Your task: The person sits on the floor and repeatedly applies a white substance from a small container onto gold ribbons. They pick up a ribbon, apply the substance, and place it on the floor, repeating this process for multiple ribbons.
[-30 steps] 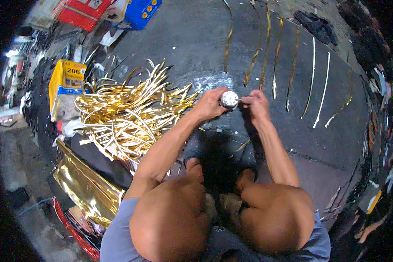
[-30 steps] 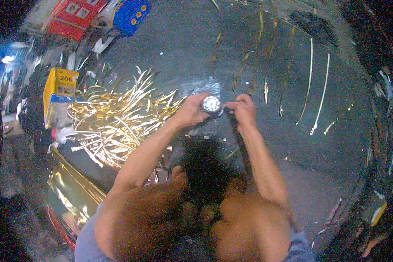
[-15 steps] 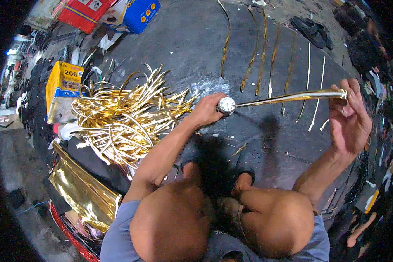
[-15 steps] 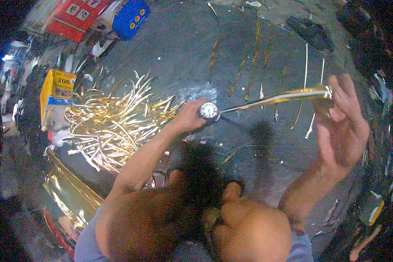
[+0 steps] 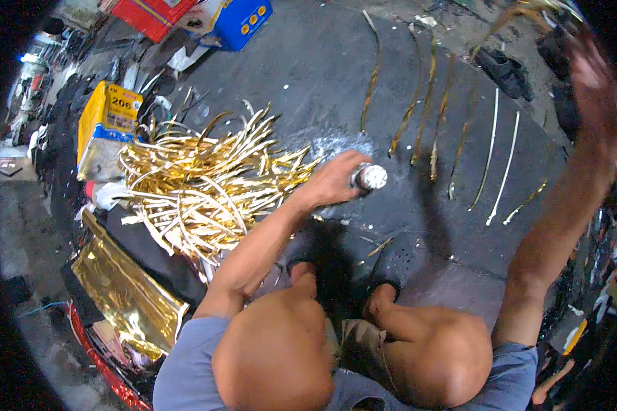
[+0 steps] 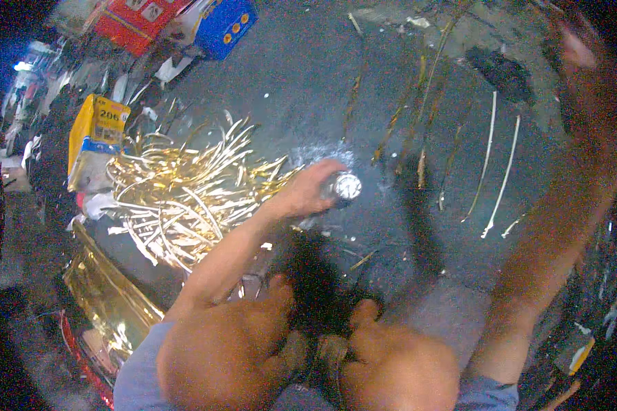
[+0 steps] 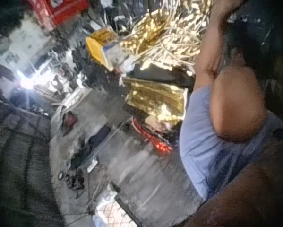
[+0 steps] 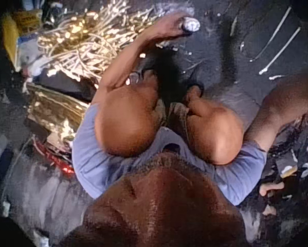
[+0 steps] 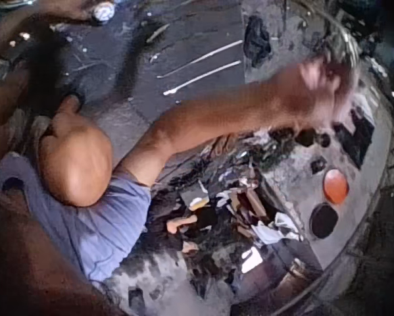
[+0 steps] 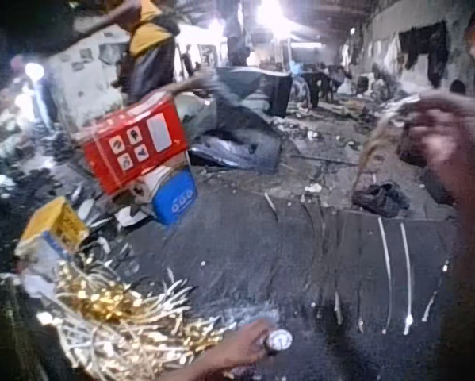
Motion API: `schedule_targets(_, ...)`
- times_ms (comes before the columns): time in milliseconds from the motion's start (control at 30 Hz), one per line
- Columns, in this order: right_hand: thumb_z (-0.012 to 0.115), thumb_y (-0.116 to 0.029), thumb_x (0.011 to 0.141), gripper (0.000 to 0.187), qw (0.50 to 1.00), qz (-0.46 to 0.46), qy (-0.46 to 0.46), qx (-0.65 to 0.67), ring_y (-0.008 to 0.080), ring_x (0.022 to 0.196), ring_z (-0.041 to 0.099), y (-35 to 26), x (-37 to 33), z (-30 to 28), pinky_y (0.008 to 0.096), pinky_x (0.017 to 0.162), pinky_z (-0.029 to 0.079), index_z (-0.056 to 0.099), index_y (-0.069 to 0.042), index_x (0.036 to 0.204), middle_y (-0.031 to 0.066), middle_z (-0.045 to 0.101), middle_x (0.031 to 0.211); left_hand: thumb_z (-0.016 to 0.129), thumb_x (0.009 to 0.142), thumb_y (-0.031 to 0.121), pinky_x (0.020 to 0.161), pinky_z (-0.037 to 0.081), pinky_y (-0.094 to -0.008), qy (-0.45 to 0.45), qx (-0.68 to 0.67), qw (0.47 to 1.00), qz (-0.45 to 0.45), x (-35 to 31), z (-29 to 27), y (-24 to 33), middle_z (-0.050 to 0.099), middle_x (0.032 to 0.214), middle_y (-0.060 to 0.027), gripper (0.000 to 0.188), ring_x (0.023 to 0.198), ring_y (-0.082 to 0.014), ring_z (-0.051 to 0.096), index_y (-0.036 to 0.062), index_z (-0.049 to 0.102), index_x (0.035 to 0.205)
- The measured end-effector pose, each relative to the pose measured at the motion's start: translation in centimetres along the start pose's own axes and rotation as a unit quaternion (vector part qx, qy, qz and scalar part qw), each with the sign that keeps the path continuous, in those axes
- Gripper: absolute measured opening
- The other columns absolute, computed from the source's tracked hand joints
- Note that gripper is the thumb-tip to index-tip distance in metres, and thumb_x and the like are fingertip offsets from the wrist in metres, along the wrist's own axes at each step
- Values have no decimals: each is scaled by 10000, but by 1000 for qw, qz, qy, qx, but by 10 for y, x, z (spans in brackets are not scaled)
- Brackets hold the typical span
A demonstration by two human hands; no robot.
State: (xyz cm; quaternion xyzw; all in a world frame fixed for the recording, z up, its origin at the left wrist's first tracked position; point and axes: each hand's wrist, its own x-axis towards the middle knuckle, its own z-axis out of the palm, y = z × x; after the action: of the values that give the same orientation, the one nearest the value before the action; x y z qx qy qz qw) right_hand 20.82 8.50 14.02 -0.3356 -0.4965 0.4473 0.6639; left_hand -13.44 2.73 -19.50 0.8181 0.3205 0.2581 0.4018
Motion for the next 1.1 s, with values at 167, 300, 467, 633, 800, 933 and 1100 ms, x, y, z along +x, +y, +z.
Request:
schedule_targets(167,681,-37,899,14,994,-63,50,-80,153,683,634,54,122,-34,271,616,498,691,-26,897,54,676,788,658,748,26,918,516,-490,263,291,909,-142,-54,-54,-69,616,1150,-206,384,1067,-419,611,3,643,1131)
schedule_targets(300,695,-49,903,47,974,-119,160,-107,132,673,628,95,116,-12,265,586,492,665,-44,938,49,677,794,700,790,95,872,528,-503,166,403,838,-328,-81,-104,-78,639,1023,-170,216,1015,-379,622,20,672,990)
schedule_targets(467,842,-130,818,249,951,-49,145,-270,112,719,622,219,58,-35,278,697,531,649,-70,964,-4,671,858,682,837,160,856,535,-478,224,427,823,-300,-92,-105,-87,676,993,-165,211,993,-355,642,47,746,1003)
schedule_targets(633,856,-161,762,276,938,105,140,-298,105,790,615,332,-62,-31,302,730,510,659,-102,945,-7,683,844,668,838,121,831,542,-479,168,432,825,-323,-86,-107,-100,712,943,-178,189,913,-366,667,59,775,980)
schedule_targets(800,625,-14,830,188,910,187,52,-367,196,762,673,385,-194,-57,353,712,540,666,-52,1009,93,708,837,667,839,120,721,538,-392,184,225,875,-387,-77,-102,-101,710,882,-190,181,775,-270,684,7,756,949)
schedule_targets(933,686,3,713,702,875,147,-175,-427,416,1295,511,333,-244,15,454,1108,429,495,-52,1386,217,537,1333,671,843,74,676,517,-330,223,111,937,-245,-94,-118,-94,709,839,-126,136,718,-185,644,-12,744,919)
schedule_targets(1100,838,-224,707,856,876,176,-104,-436,398,1242,549,308,-263,41,462,1068,473,451,-113,1462,188,557,1281,680,813,33,671,499,-274,128,4,962,-240,-30,-62,-44,674,795,-57,155,727,-103,619,-20,747,943)
